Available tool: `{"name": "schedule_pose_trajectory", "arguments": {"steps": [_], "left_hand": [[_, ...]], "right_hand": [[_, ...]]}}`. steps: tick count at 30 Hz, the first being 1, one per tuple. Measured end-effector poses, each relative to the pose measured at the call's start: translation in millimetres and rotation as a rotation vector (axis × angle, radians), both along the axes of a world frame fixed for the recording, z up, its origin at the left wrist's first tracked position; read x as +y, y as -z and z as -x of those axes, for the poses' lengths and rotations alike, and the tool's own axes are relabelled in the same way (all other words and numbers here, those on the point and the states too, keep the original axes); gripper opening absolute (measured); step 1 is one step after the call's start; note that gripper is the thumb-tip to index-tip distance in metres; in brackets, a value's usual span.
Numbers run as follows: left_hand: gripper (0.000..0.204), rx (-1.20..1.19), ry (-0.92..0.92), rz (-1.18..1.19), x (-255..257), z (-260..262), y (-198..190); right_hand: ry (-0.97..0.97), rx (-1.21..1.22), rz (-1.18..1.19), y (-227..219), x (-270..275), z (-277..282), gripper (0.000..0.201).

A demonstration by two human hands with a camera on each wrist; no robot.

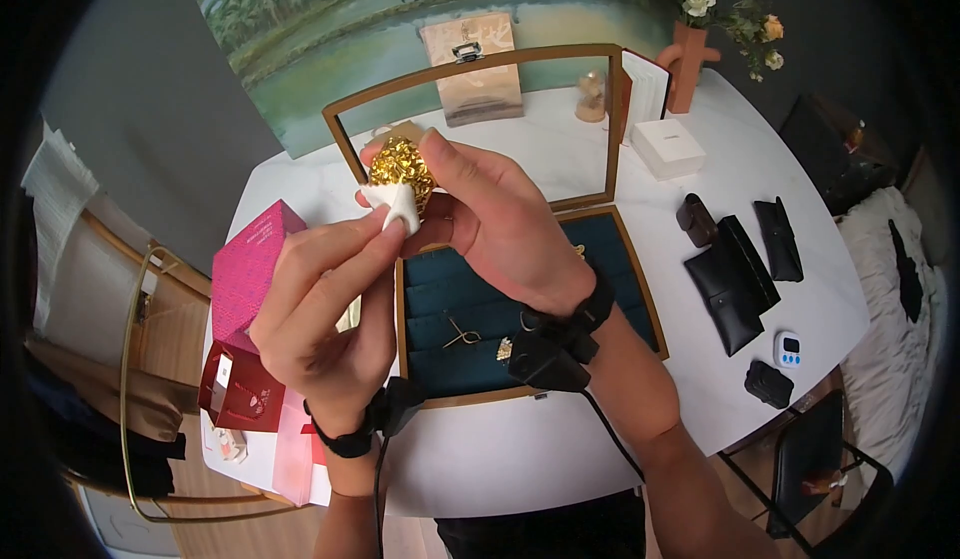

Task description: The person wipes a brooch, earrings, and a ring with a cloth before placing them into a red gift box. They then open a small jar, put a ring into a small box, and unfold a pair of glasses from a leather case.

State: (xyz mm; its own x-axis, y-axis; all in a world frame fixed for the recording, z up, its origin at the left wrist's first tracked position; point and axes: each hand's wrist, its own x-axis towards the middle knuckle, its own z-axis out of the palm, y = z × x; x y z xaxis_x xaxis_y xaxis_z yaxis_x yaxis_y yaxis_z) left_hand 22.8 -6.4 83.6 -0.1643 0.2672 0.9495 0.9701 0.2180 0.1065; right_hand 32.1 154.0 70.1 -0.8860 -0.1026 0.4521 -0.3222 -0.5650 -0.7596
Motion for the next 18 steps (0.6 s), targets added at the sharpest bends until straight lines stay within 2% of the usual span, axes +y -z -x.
{"name": "schedule_pose_trajectory", "arguments": {"steps": [4, 6, 9, 14, 18], "left_hand": [[0.040, -0.055, 0.024, -0.043, -6, 1, -1], [0.034, -0.056, -0.066, -0.173, -8, 3, 0], [0.032, -0.104, -0.095, -0.331, -7, 3, 3], [0.037, -0.108, -0.073, -0.194, -1, 10, 5], [0.038, -0.060, -0.057, -0.115, 8, 7, 5]], "right_hand": [[-0.022, -0.032, 0.061, 4, 4, 4, 0.055], [-0.113, -0.004, 0.049, 4, 10, 7, 0.054], [-0.054, -0.049, 0.027, 2, 5, 5, 0.052], [-0.096, -0.024, -0.059, 9, 0, 4, 0.042], [-0.003, 0.014, -0.011, 7, -7, 3, 0.035]]}}
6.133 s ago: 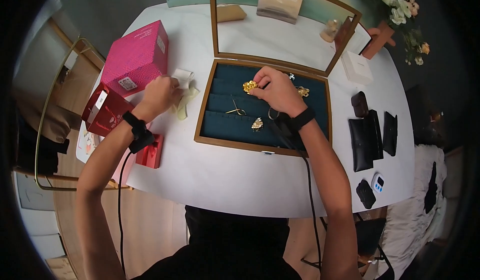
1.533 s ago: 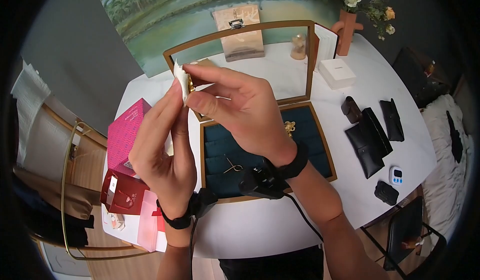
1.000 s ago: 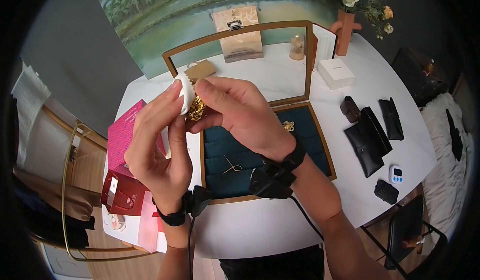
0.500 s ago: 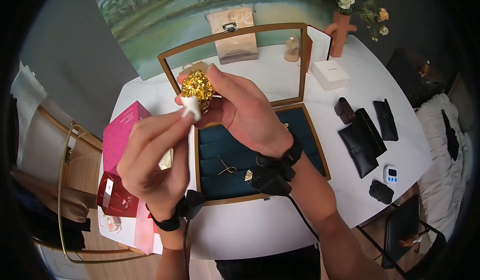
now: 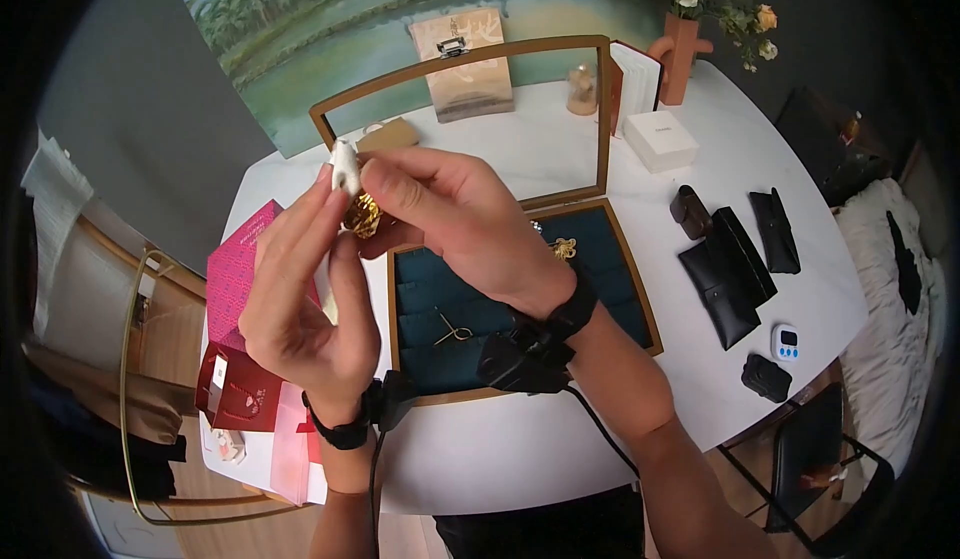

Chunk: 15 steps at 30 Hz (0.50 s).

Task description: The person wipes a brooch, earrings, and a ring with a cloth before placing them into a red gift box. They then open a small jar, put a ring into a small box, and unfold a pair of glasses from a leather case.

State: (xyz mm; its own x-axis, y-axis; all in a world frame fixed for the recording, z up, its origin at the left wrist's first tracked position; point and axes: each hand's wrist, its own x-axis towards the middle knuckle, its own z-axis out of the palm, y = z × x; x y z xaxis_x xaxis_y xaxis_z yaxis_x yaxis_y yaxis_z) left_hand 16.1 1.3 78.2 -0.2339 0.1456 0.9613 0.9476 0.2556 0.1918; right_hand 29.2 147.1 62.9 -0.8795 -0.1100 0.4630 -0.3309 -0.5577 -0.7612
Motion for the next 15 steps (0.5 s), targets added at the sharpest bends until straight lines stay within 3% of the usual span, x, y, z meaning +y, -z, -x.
{"name": "schedule_pose_trajectory", "arguments": {"steps": [15], "left_hand": [[0.033, 0.140, -0.054, 0.065, 7, 1, 8]], "right_hand": [[0.222, 0.064, -0.066, -13, 1, -14, 0.030]]}}
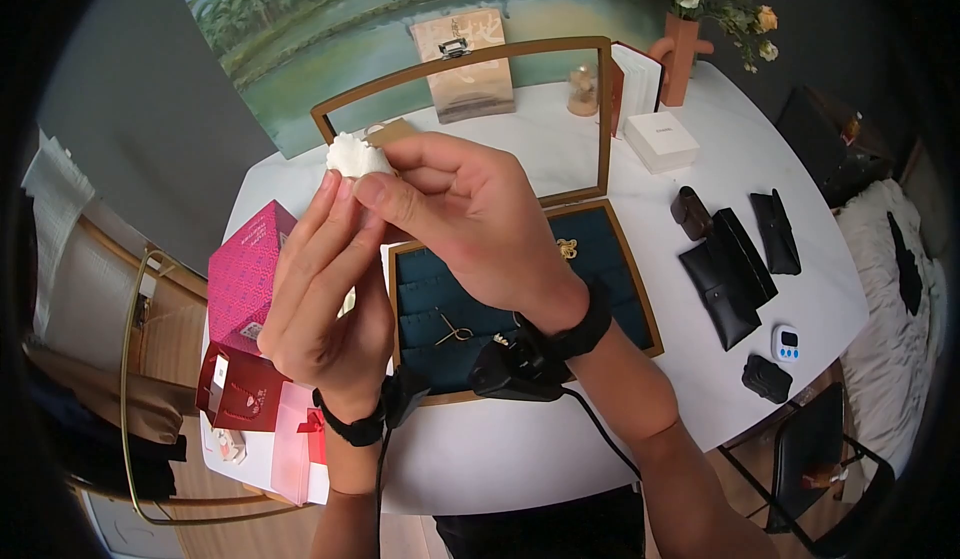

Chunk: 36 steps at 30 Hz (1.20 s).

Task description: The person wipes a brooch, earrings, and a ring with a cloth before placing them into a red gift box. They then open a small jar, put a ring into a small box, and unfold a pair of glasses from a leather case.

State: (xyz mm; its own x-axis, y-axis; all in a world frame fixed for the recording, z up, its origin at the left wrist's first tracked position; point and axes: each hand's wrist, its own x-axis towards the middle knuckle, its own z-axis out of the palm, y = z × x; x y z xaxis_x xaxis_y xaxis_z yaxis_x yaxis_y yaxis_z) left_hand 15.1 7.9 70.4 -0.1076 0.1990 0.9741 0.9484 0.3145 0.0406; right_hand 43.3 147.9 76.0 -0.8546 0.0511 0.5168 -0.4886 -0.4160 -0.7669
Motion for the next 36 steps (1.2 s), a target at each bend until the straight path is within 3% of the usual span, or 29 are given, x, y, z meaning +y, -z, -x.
{"name": "schedule_pose_trajectory", "arguments": {"steps": [7, 10, 13, 17, 23, 28, 32, 34, 36], "left_hand": [[0.029, 0.032, 0.001, -0.048, 2, -4, -3], [0.032, -0.071, 0.134, -0.063, 1, -3, 0], [0.028, -0.176, 0.170, -0.258, 3, 0, 4], [0.027, -0.927, 0.593, -0.389, -5, 2, 5], [0.027, -0.935, 0.668, -0.334, -3, 6, 5], [0.027, -1.191, 0.950, -0.429, -7, 16, 7], [0.032, -1.285, 0.922, -0.433, -5, 19, 6], [0.027, -1.311, 1.185, -0.444, -13, 28, 12], [0.027, -1.293, 1.170, -0.473, -14, 27, 10]], "right_hand": [[0.058, -0.052, -0.008, 1, 2, 1, 0.030], [0.066, -0.087, 0.009, -3, 6, 0, 0.030], [0.095, -0.056, 0.054, -4, 7, 0, 0.030], [0.147, -0.048, -0.010, -2, 4, -2, 0.031], [0.189, -0.026, -0.089, -1, 4, -1, 0.030], [0.297, 0.061, -0.142, 6, 4, 7, 0.030], [0.238, -0.025, -0.162, 0, 7, 2, 0.026], [0.213, -0.054, -0.134, 0, 8, 1, 0.025], [0.440, 0.000, -0.229, 2, 12, 6, 0.022]]}}
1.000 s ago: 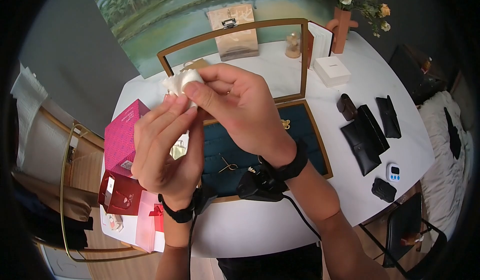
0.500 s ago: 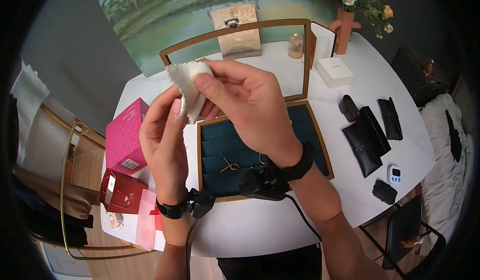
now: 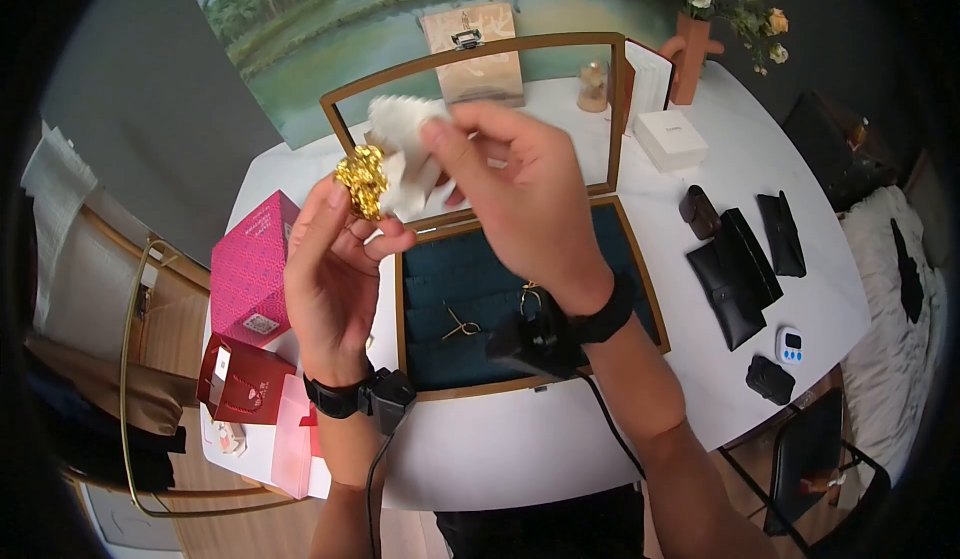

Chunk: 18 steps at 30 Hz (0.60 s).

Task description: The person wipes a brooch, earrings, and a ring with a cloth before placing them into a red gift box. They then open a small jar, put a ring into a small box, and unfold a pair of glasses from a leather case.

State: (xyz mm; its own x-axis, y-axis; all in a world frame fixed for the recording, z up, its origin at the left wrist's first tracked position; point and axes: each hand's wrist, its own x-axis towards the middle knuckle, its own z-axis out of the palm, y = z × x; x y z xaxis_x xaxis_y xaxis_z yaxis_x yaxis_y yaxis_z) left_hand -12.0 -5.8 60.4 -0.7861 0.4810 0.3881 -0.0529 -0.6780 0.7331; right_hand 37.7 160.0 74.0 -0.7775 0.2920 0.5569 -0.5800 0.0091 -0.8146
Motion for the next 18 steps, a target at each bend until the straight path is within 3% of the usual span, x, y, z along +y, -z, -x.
{"name": "schedule_pose_trajectory", "arguments": {"steps": [3, 7, 13, 18], "left_hand": [[0.024, -0.013, -0.016, -0.030, -1, 2, -2], [0.019, -0.057, -0.029, 0.001, -1, 2, -5], [0.018, -0.043, -0.014, 0.032, 5, -2, -4], [0.018, -0.026, -0.022, 0.033, 4, -2, -3]], "right_hand": [[0.174, 0.036, 0.049, 7, 17, 12, 0.021], [0.109, 0.039, 0.252, 4, 21, 14, 0.026], [0.151, 0.014, 0.014, 7, -6, 10, 0.022], [-0.196, -0.122, 0.210, 7, -16, 4, 0.028]]}}
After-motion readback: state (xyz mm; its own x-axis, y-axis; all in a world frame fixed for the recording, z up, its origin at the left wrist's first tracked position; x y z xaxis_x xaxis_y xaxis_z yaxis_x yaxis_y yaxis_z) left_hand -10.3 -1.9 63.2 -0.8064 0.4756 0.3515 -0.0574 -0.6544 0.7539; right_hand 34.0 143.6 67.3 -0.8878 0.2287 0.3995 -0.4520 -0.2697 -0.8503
